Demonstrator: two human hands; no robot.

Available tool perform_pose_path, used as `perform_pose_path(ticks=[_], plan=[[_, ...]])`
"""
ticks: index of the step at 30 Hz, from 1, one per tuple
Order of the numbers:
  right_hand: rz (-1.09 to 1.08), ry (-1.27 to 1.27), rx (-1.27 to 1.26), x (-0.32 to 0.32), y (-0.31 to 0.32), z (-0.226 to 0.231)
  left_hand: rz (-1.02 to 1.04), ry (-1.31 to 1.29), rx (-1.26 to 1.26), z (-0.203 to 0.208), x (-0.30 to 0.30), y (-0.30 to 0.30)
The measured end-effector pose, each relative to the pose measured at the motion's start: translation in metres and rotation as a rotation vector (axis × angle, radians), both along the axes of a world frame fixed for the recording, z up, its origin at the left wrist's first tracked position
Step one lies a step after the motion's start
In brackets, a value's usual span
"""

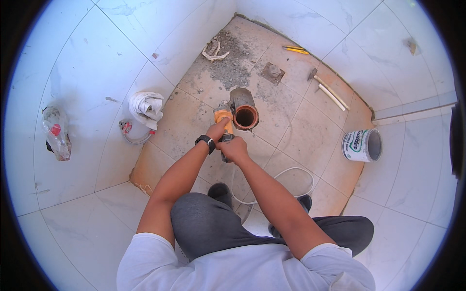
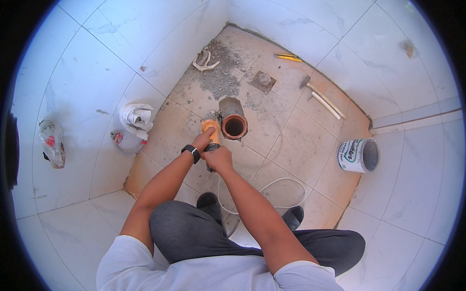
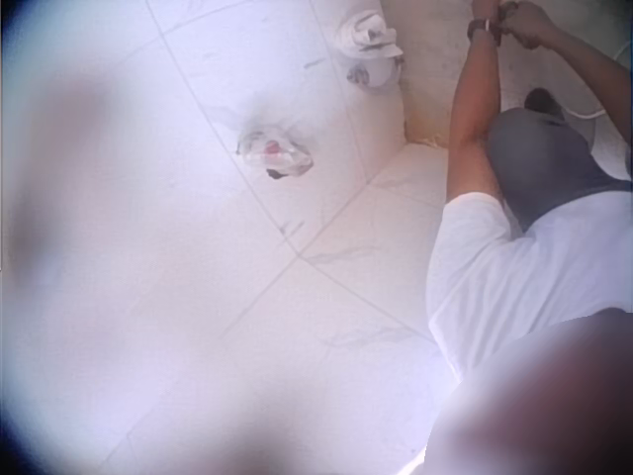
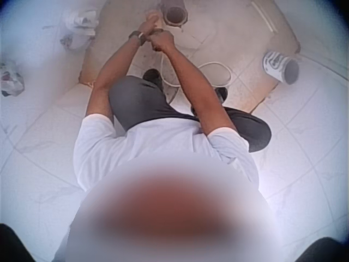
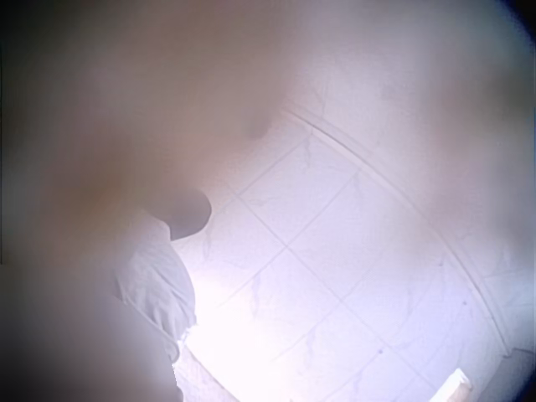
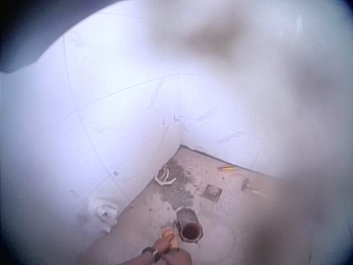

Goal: The person sits on the floor and uses an angle grinder to smooth the edges of a floor pipe opening. They then stand, walk to a nearby area, and pick up a bucket.

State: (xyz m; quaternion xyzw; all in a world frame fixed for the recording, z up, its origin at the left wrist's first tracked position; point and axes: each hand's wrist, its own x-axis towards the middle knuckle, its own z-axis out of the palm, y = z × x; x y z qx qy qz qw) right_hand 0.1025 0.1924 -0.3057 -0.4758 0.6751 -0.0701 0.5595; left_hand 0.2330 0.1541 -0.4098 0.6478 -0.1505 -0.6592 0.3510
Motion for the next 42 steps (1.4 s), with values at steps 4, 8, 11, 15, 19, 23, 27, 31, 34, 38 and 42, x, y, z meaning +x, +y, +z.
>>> perform_pose_path(ticks=[4, 8, 11, 15, 19, 23, 27, 31, 34, 38, 42], plan=[[-0.013, 0.01, 0.003, 0.001, -0.001, -0.006, -0.004, -0.013, 0.022, 0.0, 0.0, -0.001], [0.01, 0.02, -0.027, 0.001, -0.003, -0.013, -0.017, -0.011, 0.012, -0.001, 0.0, -0.003], [0.0, -0.003, 0.008, 0.0, -0.005, -0.015, -0.032, -0.039, 0.008, -0.003, 0.0, -0.005], [0.016, 0.009, 0.009, -0.001, -0.007, -0.015, -0.004, -0.011, -0.003, -0.004, -0.001, -0.006], [0.015, 0.022, 0.017, -0.001, -0.007, -0.014, -0.009, -0.036, 0.035, -0.003, -0.001, -0.006], [0.02, -0.005, 0.03, -0.001, -0.009, -0.013, -0.011, -0.021, 0.007, -0.005, 0.0, -0.006], [0.021, -0.012, 0.047, -0.001, -0.011, -0.012, -0.044, -0.06, 0.021, -0.01, 0.001, -0.008], [-0.009, -0.06, 0.072, -0.002, -0.011, -0.01, -0.018, -0.031, 0.009, -0.01, 0.0, -0.007], [0.003, -0.031, 0.057, -0.002, -0.01, -0.008, 0.01, -0.013, 0.013, -0.004, -0.002, -0.005], [0.033, -0.011, 0.043, -0.002, -0.011, -0.007, -0.003, -0.037, 0.019, 0.005, -0.003, -0.003], [0.035, -0.01, 0.048, -0.003, -0.012, -0.005, 0.0, -0.025, 0.022, 0.008, -0.003, -0.003]])
